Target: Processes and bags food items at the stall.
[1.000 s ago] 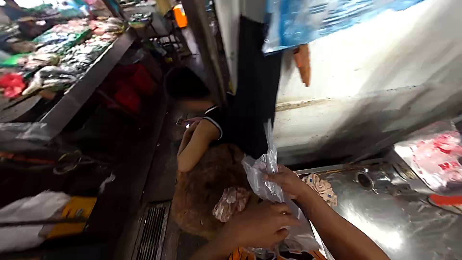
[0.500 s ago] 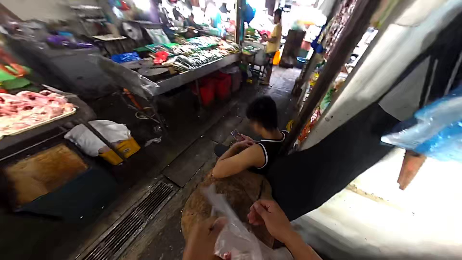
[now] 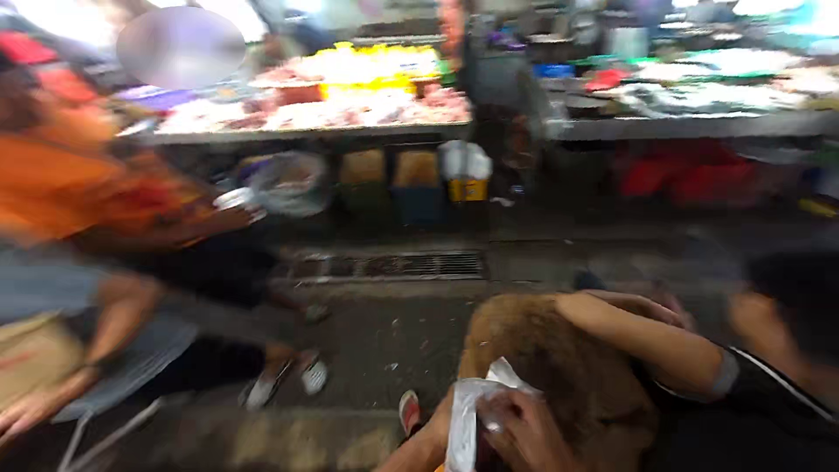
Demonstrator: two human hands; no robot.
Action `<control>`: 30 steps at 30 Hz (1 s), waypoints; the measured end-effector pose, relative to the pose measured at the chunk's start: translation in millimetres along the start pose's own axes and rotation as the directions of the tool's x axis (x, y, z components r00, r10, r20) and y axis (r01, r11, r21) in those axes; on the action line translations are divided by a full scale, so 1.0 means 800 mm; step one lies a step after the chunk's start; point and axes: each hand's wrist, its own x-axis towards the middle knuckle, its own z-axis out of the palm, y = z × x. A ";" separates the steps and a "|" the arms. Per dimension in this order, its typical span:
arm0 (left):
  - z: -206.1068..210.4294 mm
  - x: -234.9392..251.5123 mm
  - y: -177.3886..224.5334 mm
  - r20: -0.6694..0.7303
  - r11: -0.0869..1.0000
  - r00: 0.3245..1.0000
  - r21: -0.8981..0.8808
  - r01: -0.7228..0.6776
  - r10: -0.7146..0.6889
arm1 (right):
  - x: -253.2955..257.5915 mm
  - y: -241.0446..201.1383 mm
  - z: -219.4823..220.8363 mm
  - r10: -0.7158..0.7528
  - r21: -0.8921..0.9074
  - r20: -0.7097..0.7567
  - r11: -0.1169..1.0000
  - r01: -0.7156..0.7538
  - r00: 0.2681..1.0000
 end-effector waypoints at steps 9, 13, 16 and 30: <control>-0.163 -0.073 0.037 -0.499 0.830 0.859 -0.522 -0.196 -0.111 | -0.013 0.080 0.024 0.231 -0.280 -0.446 0.882 -0.379 0.865; -0.214 -0.107 0.054 -0.517 0.927 0.853 -0.288 -0.242 0.062 | -0.013 0.051 0.088 0.173 -0.268 -0.227 0.935 -0.232 0.959; -0.231 -0.143 0.075 -0.317 0.949 0.903 0.218 -0.228 0.290 | -0.012 -0.012 0.130 -0.076 -0.348 -0.010 0.935 0.068 0.997; -0.348 -0.208 -0.013 -0.584 0.342 0.797 0.788 0.512 0.153 | 0.041 -0.103 0.259 0.076 -0.231 0.110 0.972 -0.049 0.991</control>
